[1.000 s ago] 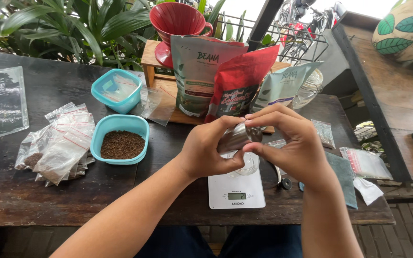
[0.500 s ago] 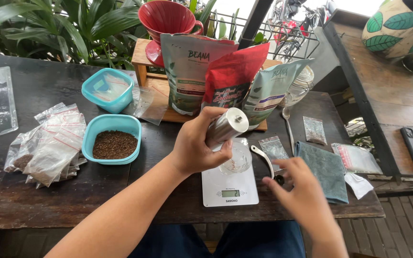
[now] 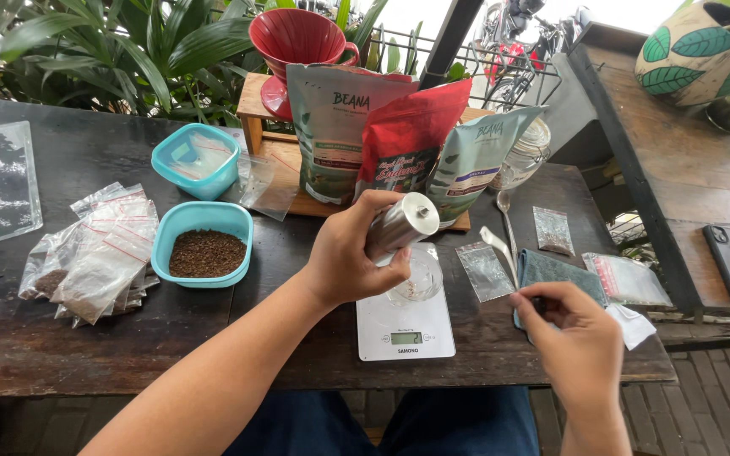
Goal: The person empties a small bag of coffee beans into a glass container on a scale, pours them into a manual grinder, and turns the handle to grind the beans.
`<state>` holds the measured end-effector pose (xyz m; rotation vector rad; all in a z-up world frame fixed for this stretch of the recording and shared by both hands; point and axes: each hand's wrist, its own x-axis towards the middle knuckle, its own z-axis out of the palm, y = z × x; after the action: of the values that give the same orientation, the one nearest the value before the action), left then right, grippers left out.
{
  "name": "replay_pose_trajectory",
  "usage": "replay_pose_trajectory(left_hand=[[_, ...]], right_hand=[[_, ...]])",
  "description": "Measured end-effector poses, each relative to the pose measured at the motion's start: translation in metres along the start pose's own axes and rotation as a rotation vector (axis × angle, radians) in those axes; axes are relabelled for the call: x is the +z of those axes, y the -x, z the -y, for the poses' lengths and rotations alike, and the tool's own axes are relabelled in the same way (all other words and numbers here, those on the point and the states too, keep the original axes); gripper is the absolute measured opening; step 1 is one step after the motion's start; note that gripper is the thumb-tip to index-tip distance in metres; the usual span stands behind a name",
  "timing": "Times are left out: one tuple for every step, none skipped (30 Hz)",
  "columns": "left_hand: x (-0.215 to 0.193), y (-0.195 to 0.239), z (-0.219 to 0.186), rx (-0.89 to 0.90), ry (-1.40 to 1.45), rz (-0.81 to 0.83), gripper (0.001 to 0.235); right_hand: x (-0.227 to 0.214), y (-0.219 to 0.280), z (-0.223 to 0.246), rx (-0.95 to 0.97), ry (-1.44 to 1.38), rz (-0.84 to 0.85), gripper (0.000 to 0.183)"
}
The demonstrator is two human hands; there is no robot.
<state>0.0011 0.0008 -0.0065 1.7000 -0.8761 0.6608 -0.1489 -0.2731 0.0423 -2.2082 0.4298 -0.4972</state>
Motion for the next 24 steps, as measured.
replay_pose_trajectory(left_hand=[[0.000, 0.000, 0.000, -0.001, 0.001, -0.001, 0.054], [0.001, 0.000, -0.001, 0.015, -0.003, 0.009, 0.055], [0.001, 0.000, -0.001, 0.032, -0.008, 0.021, 0.055], [0.001, 0.001, -0.001, 0.032, -0.008, 0.021, 0.055], [0.001, 0.001, -0.001, 0.047, -0.010, 0.032, 0.057], [0.001, 0.001, -0.001, 0.061, -0.012, 0.044, 0.059], [0.001, 0.001, -0.002, 0.065, -0.014, 0.045, 0.059], [0.000, 0.001, -0.002, 0.070, -0.012, 0.046, 0.059], [-0.001, 0.000, -0.003, 0.075, -0.011, 0.046, 0.060], [-0.002, 0.000, -0.004, 0.078, -0.013, 0.046, 0.060], [-0.003, 0.000, -0.004, 0.076, -0.013, 0.055, 0.060], [-0.004, 0.000, -0.004, 0.073, -0.013, 0.064, 0.061], [-0.004, 0.000, -0.004, 0.073, -0.016, 0.063, 0.061], [-0.003, 0.000, -0.004, 0.071, -0.015, 0.062, 0.061], [-0.002, 0.000, -0.005, 0.068, -0.012, 0.061, 0.061], [-0.003, 0.000, -0.005, 0.068, -0.013, 0.061, 0.061], [-0.002, -0.001, -0.006, 0.071, -0.009, 0.067, 0.061], [-0.002, -0.001, -0.007, 0.074, -0.005, 0.073, 0.062], [-0.003, -0.001, -0.007, 0.073, -0.004, 0.073, 0.062], [-0.003, -0.001, -0.008, 0.070, -0.010, 0.089, 0.061], [-0.003, -0.001, -0.009, 0.067, -0.017, 0.105, 0.060], [-0.005, -0.001, -0.011, 0.065, -0.016, 0.105, 0.060], [-0.006, -0.002, -0.012, 0.084, 0.003, 0.122, 0.060], [-0.008, -0.003, -0.014, 0.103, 0.022, 0.139, 0.059]], right_hand=[[-0.001, 0.001, 0.007, 0.000, 0.002, 0.001, 0.010], [-0.001, 0.002, 0.014, -0.096, -0.078, -0.004, 0.009], [-0.001, 0.003, 0.021, -0.192, -0.161, -0.010, 0.010], [0.001, 0.005, 0.028, -0.191, -0.161, -0.011, 0.010], [0.003, 0.006, 0.035, -0.269, -0.215, 0.008, 0.012], [0.006, 0.008, 0.043, -0.347, -0.269, 0.027, 0.013], [0.009, 0.007, 0.047, -0.348, -0.272, 0.024, 0.013], [0.012, 0.006, 0.051, -0.343, -0.248, 0.041, 0.013], [0.016, 0.005, 0.055, -0.337, -0.224, 0.058, 0.013], [0.018, 0.004, 0.056, -0.340, -0.227, 0.056, 0.013], [0.020, 0.003, 0.058, -0.351, -0.205, 0.062, 0.016], [0.023, 0.002, 0.060, -0.363, -0.182, 0.068, 0.021], [0.023, 0.001, 0.059, -0.364, -0.185, 0.070, 0.021], [0.024, 0.000, 0.058, -0.372, -0.167, 0.082, 0.024], [0.023, 0.000, 0.057, -0.379, -0.148, 0.094, 0.027], [0.023, -0.001, 0.056, -0.379, -0.149, 0.095, 0.027], [0.022, -0.001, 0.055, -0.395, -0.141, 0.115, 0.029], [0.021, -0.001, 0.054, -0.412, -0.134, 0.135, 0.031], [0.020, -0.003, 0.054, -0.411, -0.133, 0.136, 0.031], [0.019, -0.004, 0.053, -0.411, -0.127, 0.155, 0.031], [0.018, -0.005, 0.053, -0.412, -0.120, 0.175, 0.031], [0.015, -0.007, 0.052, -0.411, -0.120, 0.176, 0.031], [0.012, -0.009, 0.052, -0.436, -0.074, 0.181, 0.031], [0.009, -0.012, 0.052, -0.461, -0.029, 0.186, 0.031]])
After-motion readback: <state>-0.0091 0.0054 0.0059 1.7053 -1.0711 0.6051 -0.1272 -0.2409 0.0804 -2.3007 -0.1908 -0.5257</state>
